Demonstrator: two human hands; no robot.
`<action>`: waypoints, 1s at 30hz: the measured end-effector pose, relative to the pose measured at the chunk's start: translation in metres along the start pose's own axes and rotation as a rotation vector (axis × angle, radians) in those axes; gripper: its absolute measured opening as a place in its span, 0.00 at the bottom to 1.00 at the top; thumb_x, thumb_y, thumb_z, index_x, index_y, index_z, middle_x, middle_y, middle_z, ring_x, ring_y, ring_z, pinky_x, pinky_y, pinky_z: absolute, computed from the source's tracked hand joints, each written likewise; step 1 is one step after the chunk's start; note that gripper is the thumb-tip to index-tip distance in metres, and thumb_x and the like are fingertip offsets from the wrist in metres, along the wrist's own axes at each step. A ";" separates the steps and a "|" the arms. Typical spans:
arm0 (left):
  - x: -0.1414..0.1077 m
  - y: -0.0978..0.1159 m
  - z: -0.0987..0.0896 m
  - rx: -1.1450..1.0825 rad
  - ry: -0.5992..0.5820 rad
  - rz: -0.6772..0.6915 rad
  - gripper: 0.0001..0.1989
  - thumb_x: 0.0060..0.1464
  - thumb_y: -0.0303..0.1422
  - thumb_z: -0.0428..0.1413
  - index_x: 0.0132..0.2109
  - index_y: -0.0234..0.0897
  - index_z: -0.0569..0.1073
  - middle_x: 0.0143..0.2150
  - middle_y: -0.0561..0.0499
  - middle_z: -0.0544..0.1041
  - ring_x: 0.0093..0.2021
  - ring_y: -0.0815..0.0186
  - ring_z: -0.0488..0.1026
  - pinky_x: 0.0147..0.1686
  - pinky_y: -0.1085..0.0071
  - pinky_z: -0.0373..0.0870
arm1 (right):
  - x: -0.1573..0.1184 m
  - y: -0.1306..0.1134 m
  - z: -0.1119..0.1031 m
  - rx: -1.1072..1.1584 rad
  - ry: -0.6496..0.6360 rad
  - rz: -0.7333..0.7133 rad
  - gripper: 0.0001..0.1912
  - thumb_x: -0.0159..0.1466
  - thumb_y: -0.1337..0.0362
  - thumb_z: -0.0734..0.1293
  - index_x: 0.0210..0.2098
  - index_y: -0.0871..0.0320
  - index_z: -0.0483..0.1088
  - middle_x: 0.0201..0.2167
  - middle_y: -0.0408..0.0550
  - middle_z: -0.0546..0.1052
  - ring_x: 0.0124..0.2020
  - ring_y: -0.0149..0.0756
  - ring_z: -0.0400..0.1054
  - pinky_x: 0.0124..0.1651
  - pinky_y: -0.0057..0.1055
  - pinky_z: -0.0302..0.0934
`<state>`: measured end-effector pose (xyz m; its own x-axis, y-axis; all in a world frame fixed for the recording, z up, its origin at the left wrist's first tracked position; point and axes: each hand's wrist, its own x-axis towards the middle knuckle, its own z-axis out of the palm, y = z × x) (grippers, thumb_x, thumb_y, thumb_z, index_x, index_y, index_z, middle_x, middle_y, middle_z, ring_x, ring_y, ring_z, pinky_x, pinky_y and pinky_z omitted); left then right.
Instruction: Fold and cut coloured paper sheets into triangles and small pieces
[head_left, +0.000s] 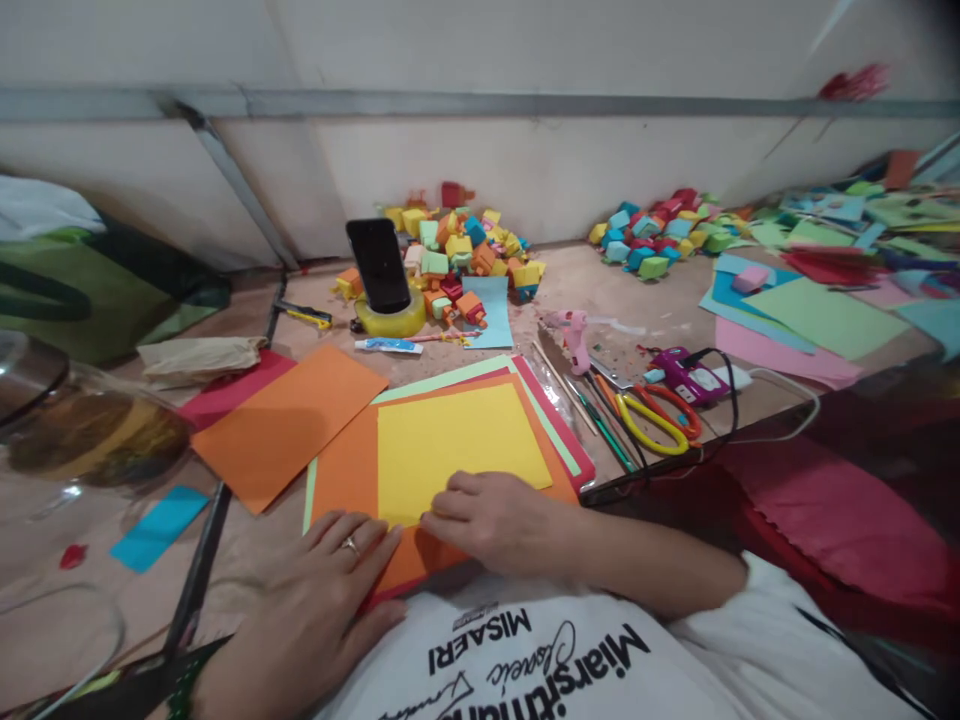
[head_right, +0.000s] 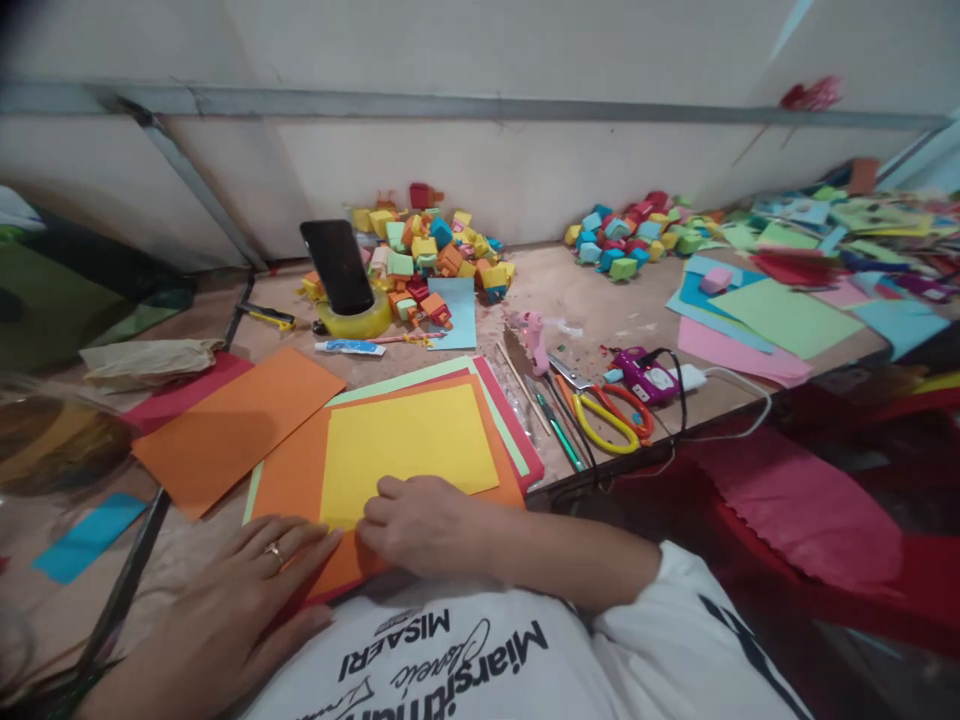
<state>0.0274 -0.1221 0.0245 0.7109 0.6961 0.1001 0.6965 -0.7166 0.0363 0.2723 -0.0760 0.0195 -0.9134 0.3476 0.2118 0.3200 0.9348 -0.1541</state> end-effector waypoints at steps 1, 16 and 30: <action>0.001 0.001 -0.001 0.008 0.018 0.003 0.21 0.61 0.47 0.49 0.47 0.36 0.76 0.41 0.45 0.80 0.40 0.56 0.74 0.42 0.60 0.68 | 0.004 0.002 0.011 0.002 -0.039 -0.003 0.07 0.68 0.68 0.62 0.38 0.61 0.72 0.35 0.50 0.75 0.36 0.37 0.62 0.32 0.31 0.61; -0.023 -0.020 0.029 0.071 0.186 -0.013 0.19 0.61 0.47 0.49 0.49 0.45 0.76 0.44 0.50 0.81 0.43 0.57 0.77 0.42 0.62 0.74 | -0.106 0.025 0.028 -0.016 0.285 0.265 0.13 0.66 0.76 0.57 0.40 0.64 0.72 0.31 0.52 0.73 0.34 0.36 0.63 0.37 0.32 0.64; -0.018 -0.022 0.012 -0.027 0.043 -0.123 0.17 0.61 0.46 0.49 0.50 0.50 0.76 0.45 0.48 0.79 0.42 0.60 0.78 0.38 0.68 0.77 | -0.147 0.031 -0.003 -0.358 0.358 1.149 0.11 0.66 0.63 0.61 0.42 0.59 0.74 0.37 0.55 0.77 0.40 0.45 0.72 0.38 0.35 0.64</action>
<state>0.0001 -0.1183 0.0102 0.6148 0.7769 0.1359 0.7752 -0.6270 0.0777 0.4174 -0.0983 -0.0134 0.0394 0.9210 0.3876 0.9860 0.0271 -0.1645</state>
